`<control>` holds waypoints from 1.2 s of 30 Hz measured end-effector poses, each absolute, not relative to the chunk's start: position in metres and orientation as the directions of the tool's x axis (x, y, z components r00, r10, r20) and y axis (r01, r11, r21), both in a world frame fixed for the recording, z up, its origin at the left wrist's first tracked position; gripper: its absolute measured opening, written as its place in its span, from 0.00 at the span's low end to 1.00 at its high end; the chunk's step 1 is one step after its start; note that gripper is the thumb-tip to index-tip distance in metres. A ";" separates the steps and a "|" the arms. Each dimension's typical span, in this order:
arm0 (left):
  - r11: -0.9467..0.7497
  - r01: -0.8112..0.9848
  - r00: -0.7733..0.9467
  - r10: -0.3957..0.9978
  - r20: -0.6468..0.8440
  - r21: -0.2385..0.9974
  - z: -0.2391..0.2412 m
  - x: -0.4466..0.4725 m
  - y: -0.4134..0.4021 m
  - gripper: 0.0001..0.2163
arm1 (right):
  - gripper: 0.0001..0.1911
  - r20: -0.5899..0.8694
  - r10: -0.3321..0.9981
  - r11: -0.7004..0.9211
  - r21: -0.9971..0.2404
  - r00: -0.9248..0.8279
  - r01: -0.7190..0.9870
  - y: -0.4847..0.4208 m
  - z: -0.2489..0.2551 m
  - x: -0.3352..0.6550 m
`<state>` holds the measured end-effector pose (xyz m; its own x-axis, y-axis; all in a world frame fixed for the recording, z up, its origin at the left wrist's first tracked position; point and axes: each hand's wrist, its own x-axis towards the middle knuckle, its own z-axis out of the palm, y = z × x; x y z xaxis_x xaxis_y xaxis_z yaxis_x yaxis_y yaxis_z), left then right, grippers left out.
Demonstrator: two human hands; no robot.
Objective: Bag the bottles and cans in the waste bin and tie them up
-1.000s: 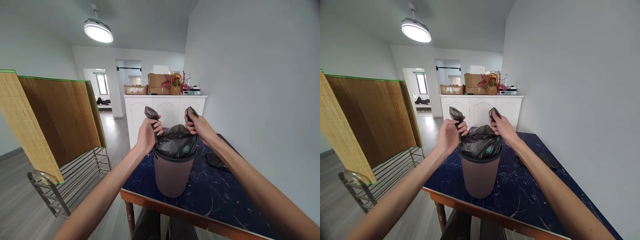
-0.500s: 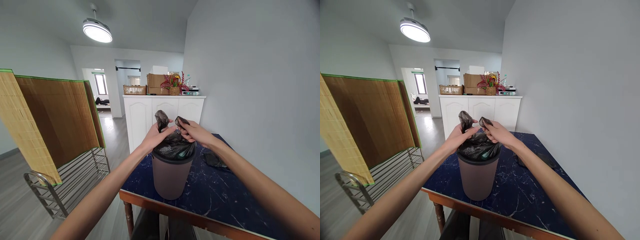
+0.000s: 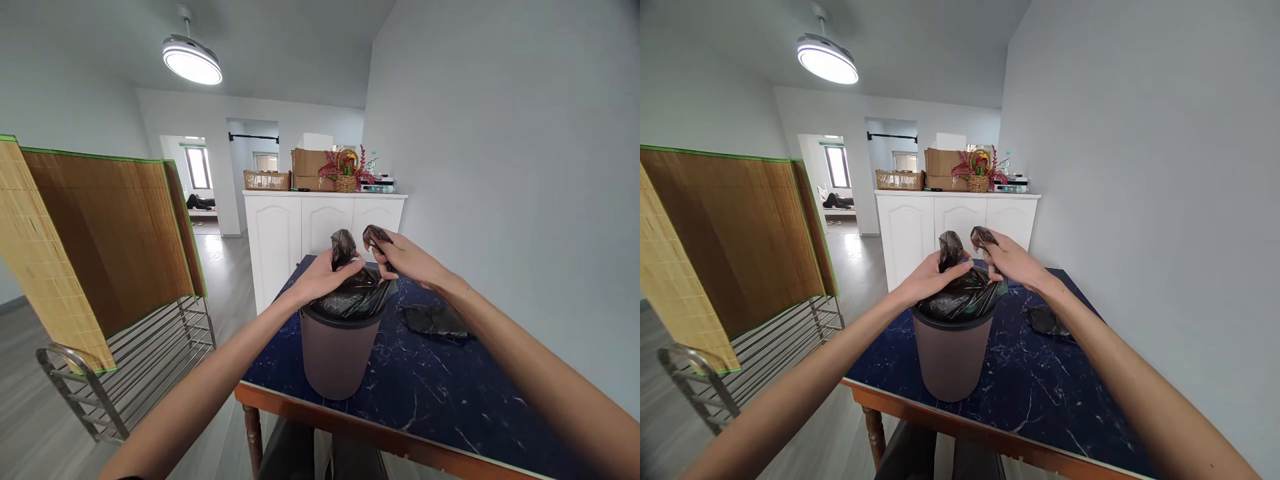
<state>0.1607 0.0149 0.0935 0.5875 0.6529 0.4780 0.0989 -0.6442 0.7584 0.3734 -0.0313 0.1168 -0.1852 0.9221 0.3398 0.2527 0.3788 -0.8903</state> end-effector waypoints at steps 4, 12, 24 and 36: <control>-0.642 0.120 0.599 0.655 0.461 0.757 0.087 0.162 0.017 0.19 | 0.14 0.286 0.945 0.324 -0.884 -0.157 0.337 -0.031 0.110 0.375; -0.579 -0.015 0.466 0.717 0.518 0.815 0.097 0.167 0.012 0.19 | 0.13 0.281 0.952 0.307 -0.879 -0.124 0.364 -0.024 0.108 0.359; -0.659 0.115 0.568 0.657 0.495 0.743 0.126 0.120 0.019 0.12 | 0.17 0.199 0.947 0.238 -0.961 -0.252 0.138 -0.023 0.114 0.350; -0.718 -0.059 0.672 0.485 0.560 0.693 0.147 0.126 -0.015 0.08 | 0.14 0.304 0.879 0.447 -0.795 -0.369 0.410 -0.040 0.111 0.345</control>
<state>0.1264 -0.0149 0.1467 0.6717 0.4851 0.5599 -0.0592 -0.7182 0.6933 0.3446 -0.0403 0.1114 -0.3686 0.8786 0.3037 0.4098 0.4468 -0.7953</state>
